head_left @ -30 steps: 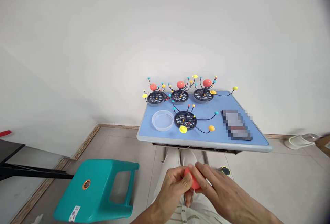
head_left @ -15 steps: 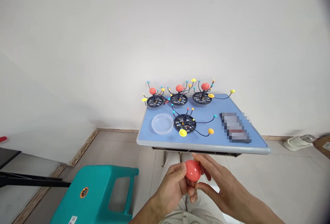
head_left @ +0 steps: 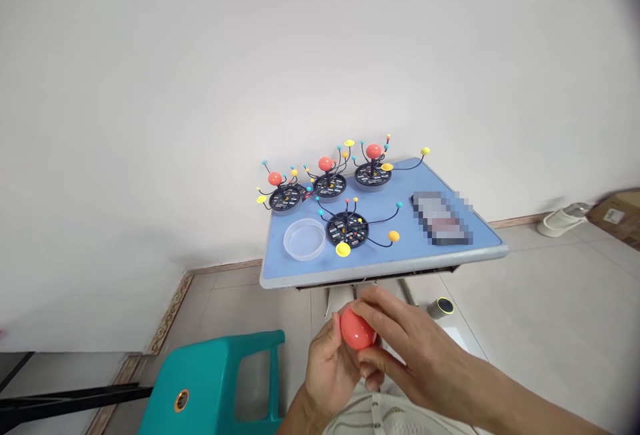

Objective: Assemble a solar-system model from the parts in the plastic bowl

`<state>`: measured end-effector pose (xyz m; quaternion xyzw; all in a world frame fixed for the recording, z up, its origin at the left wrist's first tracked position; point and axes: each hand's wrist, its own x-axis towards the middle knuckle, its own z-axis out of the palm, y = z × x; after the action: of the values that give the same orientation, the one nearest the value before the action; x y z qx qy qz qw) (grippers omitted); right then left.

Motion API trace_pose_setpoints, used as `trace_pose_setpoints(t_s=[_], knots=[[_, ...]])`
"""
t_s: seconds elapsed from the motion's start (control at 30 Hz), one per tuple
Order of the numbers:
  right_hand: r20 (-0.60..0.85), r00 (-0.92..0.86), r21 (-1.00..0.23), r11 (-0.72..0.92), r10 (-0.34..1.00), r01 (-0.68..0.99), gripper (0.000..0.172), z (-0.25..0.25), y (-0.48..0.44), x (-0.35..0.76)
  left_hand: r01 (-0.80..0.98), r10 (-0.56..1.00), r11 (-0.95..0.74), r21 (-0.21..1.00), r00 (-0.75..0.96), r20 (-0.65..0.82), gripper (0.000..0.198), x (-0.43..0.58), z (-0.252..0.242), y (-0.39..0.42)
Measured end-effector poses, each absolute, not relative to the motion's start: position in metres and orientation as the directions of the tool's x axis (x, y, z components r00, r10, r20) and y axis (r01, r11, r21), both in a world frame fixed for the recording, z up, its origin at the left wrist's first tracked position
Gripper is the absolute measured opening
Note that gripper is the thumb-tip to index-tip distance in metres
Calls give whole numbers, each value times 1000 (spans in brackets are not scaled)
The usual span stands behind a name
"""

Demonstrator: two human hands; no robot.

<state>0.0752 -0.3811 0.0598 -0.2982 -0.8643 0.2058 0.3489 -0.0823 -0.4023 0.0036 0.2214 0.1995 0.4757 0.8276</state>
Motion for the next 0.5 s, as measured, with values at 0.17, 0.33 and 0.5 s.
trace_pose_setpoints(t_s=[0.17, 0.33, 0.5], knots=[[438, -621, -610, 723, 649, 325, 27, 61, -378, 83, -686, 875, 451, 571, 466, -132, 47, -81, 3, -404], [438, -586, -675, 680, 682, 286, 55, 56, -388, 94, -657, 911, 281, 700, 412, 20, 39, -81, 12, -407], [533, -457, -712, 669, 712, 213, 48, 47, -395, 101, -378, 946, 89, 922, 321, 41, 54, -92, 32, -412]])
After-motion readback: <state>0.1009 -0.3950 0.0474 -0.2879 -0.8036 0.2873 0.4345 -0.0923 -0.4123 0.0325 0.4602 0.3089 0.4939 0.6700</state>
